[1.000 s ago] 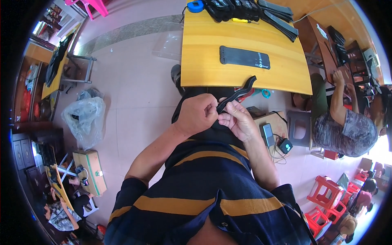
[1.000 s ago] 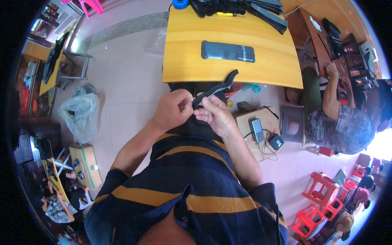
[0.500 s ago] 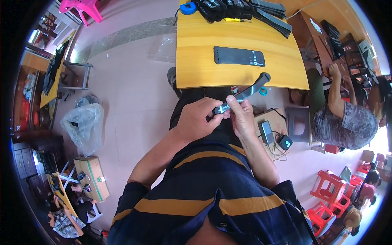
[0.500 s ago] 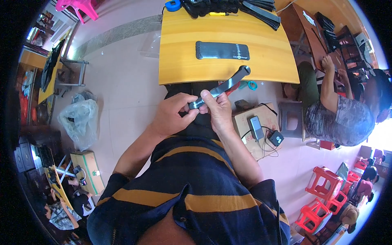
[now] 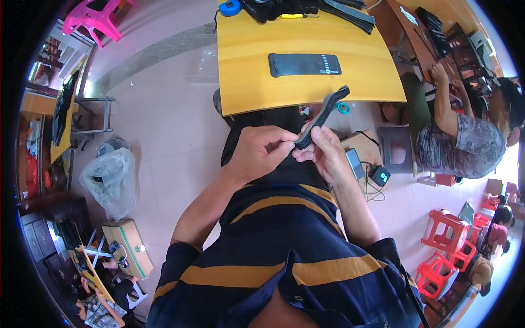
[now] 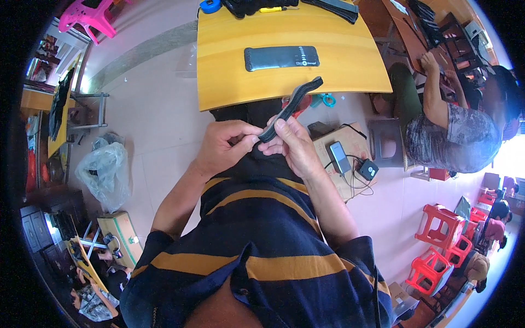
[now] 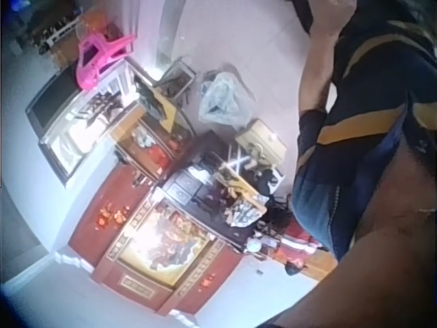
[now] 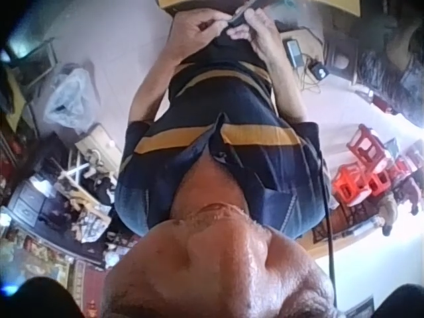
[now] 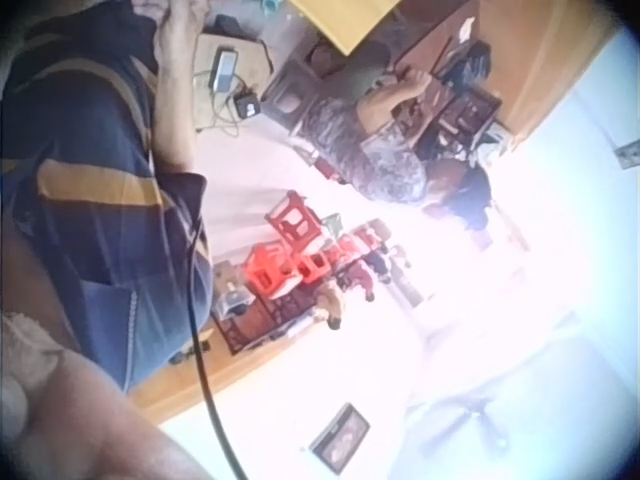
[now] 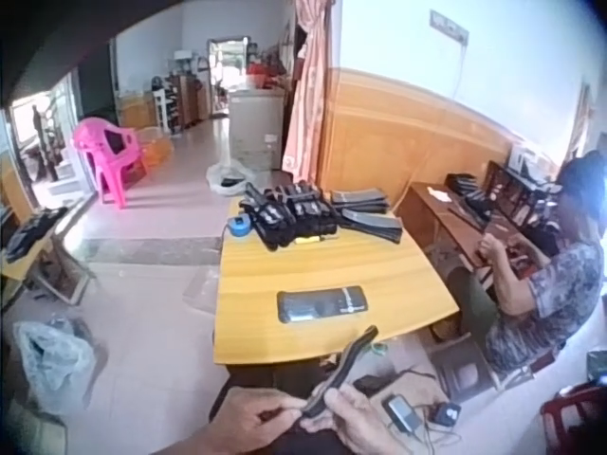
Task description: Organizing and measuring tactical gloves and equipment pouches on a table.
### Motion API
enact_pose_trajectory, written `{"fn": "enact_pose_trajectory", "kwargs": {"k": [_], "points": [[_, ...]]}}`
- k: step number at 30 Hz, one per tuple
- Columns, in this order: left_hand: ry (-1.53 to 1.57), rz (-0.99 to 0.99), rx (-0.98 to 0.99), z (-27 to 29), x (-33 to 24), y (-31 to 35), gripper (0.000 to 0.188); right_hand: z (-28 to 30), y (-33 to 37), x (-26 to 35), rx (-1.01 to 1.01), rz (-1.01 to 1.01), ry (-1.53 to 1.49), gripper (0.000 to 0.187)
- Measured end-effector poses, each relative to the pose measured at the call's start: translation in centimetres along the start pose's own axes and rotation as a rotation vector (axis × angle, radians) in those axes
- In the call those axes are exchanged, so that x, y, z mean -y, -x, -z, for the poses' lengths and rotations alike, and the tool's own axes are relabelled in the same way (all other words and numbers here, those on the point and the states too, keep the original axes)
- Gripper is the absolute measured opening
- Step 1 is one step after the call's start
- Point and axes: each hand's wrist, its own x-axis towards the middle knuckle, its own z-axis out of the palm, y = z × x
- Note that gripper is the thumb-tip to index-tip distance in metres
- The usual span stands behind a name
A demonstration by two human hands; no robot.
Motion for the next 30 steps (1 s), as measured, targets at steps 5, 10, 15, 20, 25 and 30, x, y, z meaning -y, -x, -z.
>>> {"fn": "enact_pose_trajectory", "kwargs": {"k": [5,10,15,20,25,30], "points": [[-0.132,-0.013,0.033,-0.5,-1.0,-0.6,0.01,-0.1,1.1,0.4,-0.074,-0.017,0.017,0.034],[-0.135,0.057,0.058,-0.8,-0.3,-0.7,0.01,-0.2,1.5,0.6,-0.069,-0.051,0.118,0.036],[-0.201,0.075,0.101,-0.8,0.0,-0.8,0.006,0.1,1.2,0.2,-0.081,-0.048,0.302,0.038],[-0.416,0.035,0.151,-1.1,0.0,-1.1,0.005,-0.5,1.2,0.6,-0.124,0.001,0.611,0.042],[-0.435,0.071,0.2,-1.3,-0.1,-1.0,0.006,-1.3,1.6,1.7,-0.154,-0.009,0.84,0.046],[-0.474,0.04,0.173,-1.7,0.2,-0.7,0.005,-1.2,1.5,1.5,-0.11,0.02,0.844,0.047]]}}
